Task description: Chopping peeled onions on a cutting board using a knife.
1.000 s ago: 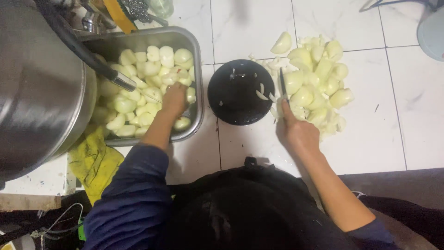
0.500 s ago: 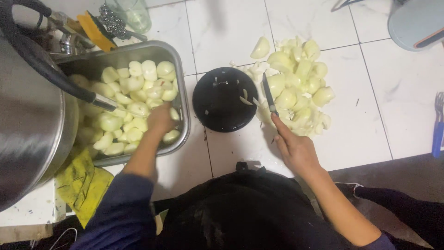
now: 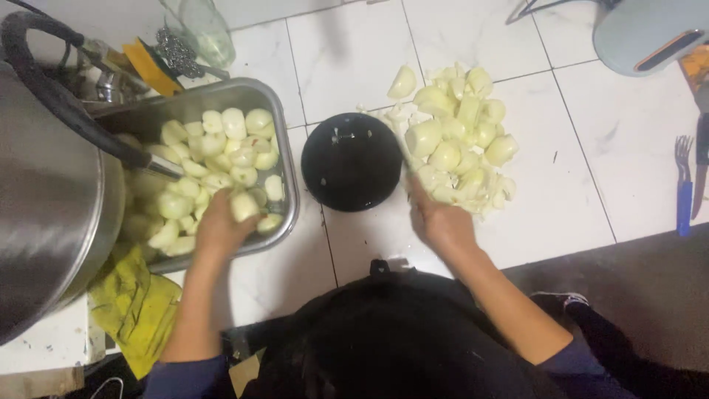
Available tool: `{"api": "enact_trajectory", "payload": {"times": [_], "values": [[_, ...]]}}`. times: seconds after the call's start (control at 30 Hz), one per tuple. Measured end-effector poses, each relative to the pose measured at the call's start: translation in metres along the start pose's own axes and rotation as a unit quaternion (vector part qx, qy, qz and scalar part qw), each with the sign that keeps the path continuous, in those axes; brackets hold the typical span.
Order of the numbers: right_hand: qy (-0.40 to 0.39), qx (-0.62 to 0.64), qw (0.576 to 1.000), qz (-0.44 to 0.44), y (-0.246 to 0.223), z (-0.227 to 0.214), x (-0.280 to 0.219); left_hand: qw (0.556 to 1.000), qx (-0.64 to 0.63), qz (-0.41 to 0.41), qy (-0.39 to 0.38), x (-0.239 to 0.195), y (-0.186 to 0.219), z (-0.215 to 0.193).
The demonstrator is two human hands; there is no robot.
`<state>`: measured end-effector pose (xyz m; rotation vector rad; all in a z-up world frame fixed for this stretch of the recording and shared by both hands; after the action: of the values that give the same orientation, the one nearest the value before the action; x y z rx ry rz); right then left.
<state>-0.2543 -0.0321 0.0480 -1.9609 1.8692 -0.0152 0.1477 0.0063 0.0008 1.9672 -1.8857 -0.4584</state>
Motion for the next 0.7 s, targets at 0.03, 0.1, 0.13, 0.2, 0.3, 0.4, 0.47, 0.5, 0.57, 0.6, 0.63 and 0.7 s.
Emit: {"api": "enact_trajectory", "payload": {"times": [0.03, 0.1, 0.13, 0.2, 0.3, 0.4, 0.47, 0.5, 0.57, 0.6, 0.63, 0.7], "values": [[-0.001, 0.0, 1.0, 0.002, 0.005, -0.001, -0.002, 1.0, -0.001, 0.001, -0.002, 0.008, 0.023, 0.002], [0.022, 0.014, 0.997, 0.068, 0.025, -0.005, -0.012, 0.994, -0.047, 0.091, 0.043, 0.015, 0.08, 0.004], [0.027, 0.013, 0.998, 0.064, 0.037, 0.005, -0.005, 0.994, -0.047, 0.091, 0.049, 0.027, 0.098, 0.01], [0.125, 0.05, 0.991, 0.02, 0.057, 0.013, 0.002, 0.983, -0.024, 0.182, 0.019, 0.047, 0.149, 0.027], [0.103, 0.064, 0.993, 0.009, 0.051, 0.018, -0.008, 0.947, -0.005, 0.306, 0.102, 0.064, 0.19, 0.061], [0.055, 0.075, 0.995, 0.027, 0.036, 0.02, -0.012, 0.948, 0.025, 0.31, 0.068, 0.073, 0.222, 0.06], [0.063, 0.082, 0.994, 0.025, 0.039, 0.025, -0.01, 0.95, 0.007, 0.307, 0.06, 0.078, 0.223, 0.059], [0.069, 0.088, 0.994, 0.019, 0.04, 0.028, -0.009, 0.952, -0.011, 0.301, 0.053, 0.08, 0.223, 0.059], [0.088, 0.094, 0.992, 0.009, 0.038, 0.027, -0.006, 0.933, -0.037, 0.353, 0.065, 0.083, 0.214, 0.053], [0.106, 0.096, 0.99, -0.004, 0.035, 0.026, -0.007, 0.91, -0.064, 0.401, 0.08, 0.078, 0.211, 0.049], [0.1, 0.095, 0.99, -0.003, 0.034, 0.028, -0.011, 0.912, -0.066, 0.396, 0.076, 0.08, 0.206, 0.05], [0.11, 0.095, 0.989, -0.015, 0.027, 0.024, -0.008, 0.892, -0.069, 0.446, 0.025, 0.09, 0.206, 0.053]]}}
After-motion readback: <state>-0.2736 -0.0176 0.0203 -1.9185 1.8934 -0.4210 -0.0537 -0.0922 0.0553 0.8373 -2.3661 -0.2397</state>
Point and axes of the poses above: each hand's wrist, its own x-axis towards the middle knuckle, its own z-axis out of the palm, y = z × x, the point moved 7 cm from there along x, towards the middle knuckle, and after that the axes turned 11 degrees about z, right-handed, at the moved point
